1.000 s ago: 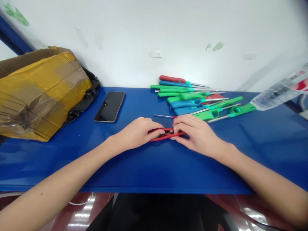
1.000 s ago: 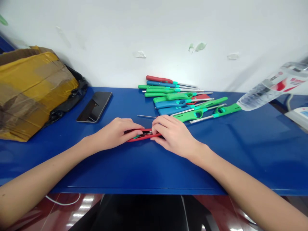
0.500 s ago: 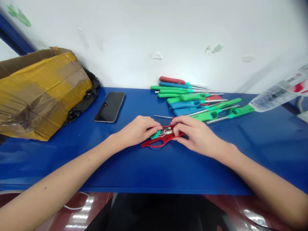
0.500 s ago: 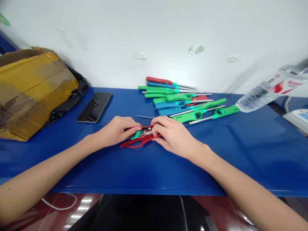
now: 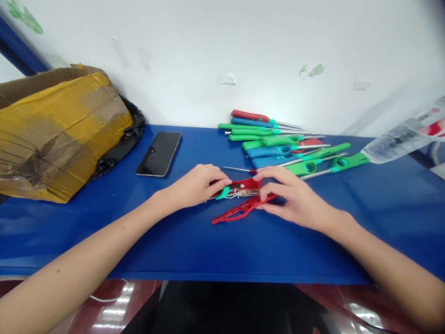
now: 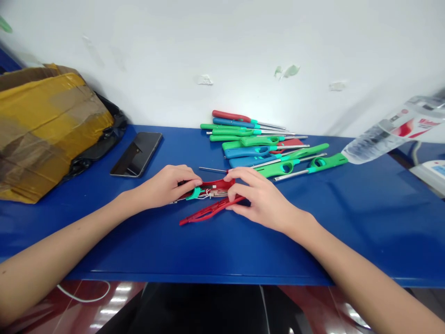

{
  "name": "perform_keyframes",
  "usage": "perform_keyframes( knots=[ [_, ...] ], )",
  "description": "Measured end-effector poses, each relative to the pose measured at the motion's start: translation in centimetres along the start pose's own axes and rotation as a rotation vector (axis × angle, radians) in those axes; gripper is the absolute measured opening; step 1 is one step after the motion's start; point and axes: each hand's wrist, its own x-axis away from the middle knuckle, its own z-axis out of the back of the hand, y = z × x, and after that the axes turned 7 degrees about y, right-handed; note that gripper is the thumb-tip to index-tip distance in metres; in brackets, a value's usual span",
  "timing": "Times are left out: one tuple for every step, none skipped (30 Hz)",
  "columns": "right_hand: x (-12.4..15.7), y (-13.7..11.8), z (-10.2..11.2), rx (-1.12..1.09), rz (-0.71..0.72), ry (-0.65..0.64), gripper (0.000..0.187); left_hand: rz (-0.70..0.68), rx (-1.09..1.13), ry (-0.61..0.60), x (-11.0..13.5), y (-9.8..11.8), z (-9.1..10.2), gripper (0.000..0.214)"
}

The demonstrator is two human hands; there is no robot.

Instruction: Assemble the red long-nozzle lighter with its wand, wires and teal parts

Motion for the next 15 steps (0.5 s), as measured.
perform_keyframes(
  knots=[
    [0.2,0.1,0.1,-0.013,-0.001,0.001,0.008,0.006,-0.013,0.007,0.0,-0.1,0.0,0.032],
    [0.4,0.3,0.2,-0.023,-0.002,0.002,0.007,0.013,-0.027,0.015,0.1,-0.2,-0.1,0.031],
    [0.5,0.4,0.2,-0.033,0.0,0.002,0.007,0.021,-0.041,0.025,0.1,-0.2,-0.1,0.031],
    [0.5,0.5,0.3,-0.04,0.002,0.001,0.008,0.028,-0.052,0.034,0.2,-0.3,-0.1,0.03],
    [0.5,0.6,0.4,-0.045,0.005,-0.001,0.008,0.034,-0.06,0.042,0.2,-0.4,-0.2,0.03],
    [0.5,0.6,0.5,-0.047,0.008,-0.004,0.007,0.037,-0.065,0.048,0.2,-0.4,-0.2,0.03],
    [0.5,0.7,0.7,-0.046,0.012,-0.008,0.007,0.041,-0.068,0.051,0.3,-0.5,-0.2,0.031],
    [0.5,0.7,0.8,-0.042,0.016,-0.009,0.008,0.046,-0.07,0.053,0.3,-0.5,-0.1,0.031],
    [0.5,0.7,1.0,-0.036,0.017,-0.011,0.009,0.052,-0.072,0.051,0.3,-0.5,-0.1,0.032],
    [0.7,0.7,1.1,-0.028,0.013,-0.013,0.01,0.056,-0.074,0.049,0.3,-0.4,-0.1,0.033],
    [0.8,0.8,1.2,-0.022,0.005,-0.017,0.01,0.059,-0.075,0.047,0.3,-0.3,0.0,0.033],
    [1.0,0.8,1.3,-0.019,-0.008,-0.02,0.01,0.059,-0.074,0.046,0.4,-0.2,0.0,0.032],
    [1.2,0.9,1.4,-0.022,-0.025,-0.025,0.009,0.058,-0.073,0.047,0.4,-0.1,0.1,0.031],
    [1.4,0.9,1.4,-0.033,-0.041,-0.031,0.008,0.057,-0.072,0.048,0.4,0.0,0.2,0.03],
    [1.6,1.0,1.4,-0.05,-0.056,-0.037,0.007,0.057,-0.071,0.049,0.5,0.1,0.2,0.03]
  ],
)
